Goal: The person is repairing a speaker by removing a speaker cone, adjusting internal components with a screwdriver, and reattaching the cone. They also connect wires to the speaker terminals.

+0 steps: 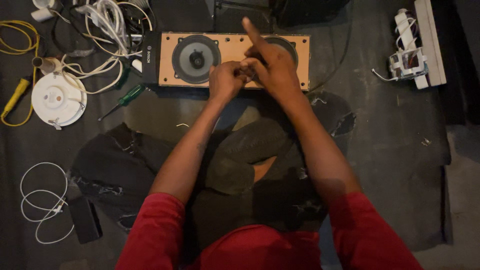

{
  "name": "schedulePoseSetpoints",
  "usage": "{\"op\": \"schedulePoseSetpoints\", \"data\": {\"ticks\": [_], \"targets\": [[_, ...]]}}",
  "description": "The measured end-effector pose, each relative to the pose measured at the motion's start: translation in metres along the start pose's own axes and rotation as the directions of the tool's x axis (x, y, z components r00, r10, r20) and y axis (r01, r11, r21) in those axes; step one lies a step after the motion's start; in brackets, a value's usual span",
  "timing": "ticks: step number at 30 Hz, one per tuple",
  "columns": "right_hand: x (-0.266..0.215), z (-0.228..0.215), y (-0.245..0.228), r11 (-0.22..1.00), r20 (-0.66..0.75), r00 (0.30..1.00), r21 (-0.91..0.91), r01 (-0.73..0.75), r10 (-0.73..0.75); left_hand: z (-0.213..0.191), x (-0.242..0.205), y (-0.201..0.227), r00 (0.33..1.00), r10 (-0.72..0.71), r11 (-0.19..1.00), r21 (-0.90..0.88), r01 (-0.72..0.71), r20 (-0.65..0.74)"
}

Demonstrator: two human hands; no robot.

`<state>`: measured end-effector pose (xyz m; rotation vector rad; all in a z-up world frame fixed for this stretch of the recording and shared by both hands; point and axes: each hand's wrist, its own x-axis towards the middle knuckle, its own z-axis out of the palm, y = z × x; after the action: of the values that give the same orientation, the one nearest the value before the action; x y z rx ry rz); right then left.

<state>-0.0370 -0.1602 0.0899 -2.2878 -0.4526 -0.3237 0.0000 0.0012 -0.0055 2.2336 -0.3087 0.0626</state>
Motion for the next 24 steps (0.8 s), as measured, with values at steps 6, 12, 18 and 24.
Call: {"op": "schedulePoseSetpoints", "data": {"ticks": [6,12,18,24], "targets": [[-0.004,-0.016,0.0,0.88,0.08,0.96,0.427,0.21,-0.268,-0.002,0.0,0.004,0.997,-0.069,0.998,0.012,0.069,0.039],[-0.003,-0.006,0.013,0.997,0.052,0.995,0.005,0.083,-0.083,0.003,0.003,-0.001,0.998,-0.046,0.998,0.042,0.045,0.034],[-0.002,0.003,0.011,0.996,-0.065,0.994,-0.009,0.091,-0.092,0.004,0.002,-0.004,1.0,0.006,1.0,0.019,-0.005,-0.019],[-0.005,-0.015,0.007,0.938,0.131,0.985,0.339,0.065,-0.115,0.002,0.0,-0.001,0.998,-0.048,0.999,0.015,0.048,0.035]]}}
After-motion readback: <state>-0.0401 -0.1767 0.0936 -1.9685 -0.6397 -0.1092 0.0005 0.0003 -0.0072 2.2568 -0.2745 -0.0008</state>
